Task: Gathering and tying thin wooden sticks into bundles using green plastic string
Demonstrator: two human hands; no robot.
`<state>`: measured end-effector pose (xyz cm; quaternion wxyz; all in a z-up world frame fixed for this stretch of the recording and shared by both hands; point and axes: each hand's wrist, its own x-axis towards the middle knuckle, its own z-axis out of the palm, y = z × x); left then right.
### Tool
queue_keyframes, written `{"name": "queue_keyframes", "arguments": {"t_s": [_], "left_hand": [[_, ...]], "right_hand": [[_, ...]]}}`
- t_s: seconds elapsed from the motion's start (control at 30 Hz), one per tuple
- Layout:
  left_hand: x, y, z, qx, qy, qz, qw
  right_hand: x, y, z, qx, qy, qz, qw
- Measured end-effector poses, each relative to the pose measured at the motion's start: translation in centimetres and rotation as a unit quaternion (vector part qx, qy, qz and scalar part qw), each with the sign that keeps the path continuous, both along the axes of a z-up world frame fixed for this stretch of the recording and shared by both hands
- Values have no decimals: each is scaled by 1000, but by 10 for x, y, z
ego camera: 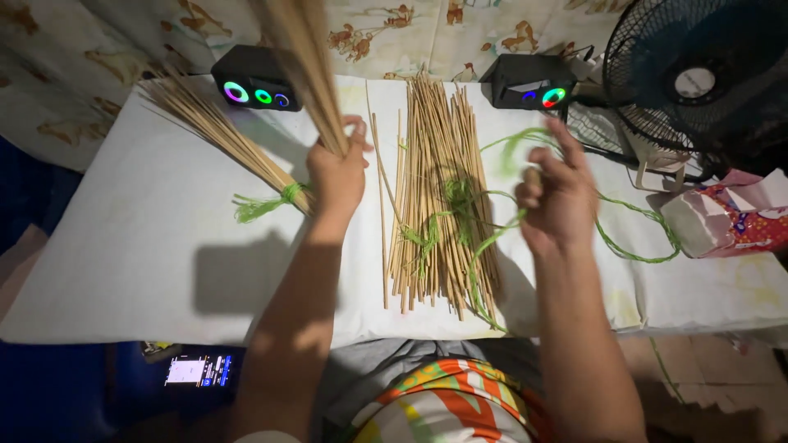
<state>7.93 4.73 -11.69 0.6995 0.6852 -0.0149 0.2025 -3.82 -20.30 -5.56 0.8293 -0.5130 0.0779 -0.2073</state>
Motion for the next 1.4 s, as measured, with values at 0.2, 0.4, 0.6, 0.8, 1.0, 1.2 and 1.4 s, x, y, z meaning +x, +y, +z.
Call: {"name": "queue_keyframes", "arguments": {"t_s": [0.2,0.4,0.6,0.8,1.0,1.2,1.4], "left_hand": [[16,-7,-21,143,75,-5,987],[-57,-36,47,-120,104,-202,966],[-105,-40,96,-27,171,-443,879],[-118,-56,71,-48,174,-467,866],[-149,-60,91,-97,115,-387,910],[-131,-71,57,-140,120,-373,910],[-101,-55,53,-225,-11,-475,851]], "right_hand": [[-30,-30,-16,-55,-10,-101,993],[-25,-38,-35,-39,51,-63,996],[-33,11,-24,-358,-20,-2,933],[-44,41,9,-436,-36,236,868],[-40,46,-36,-285,7,302,910],[-43,57,-28,-313,-7,235,920],[-38,53,-47,-381,57,222,896]]}}
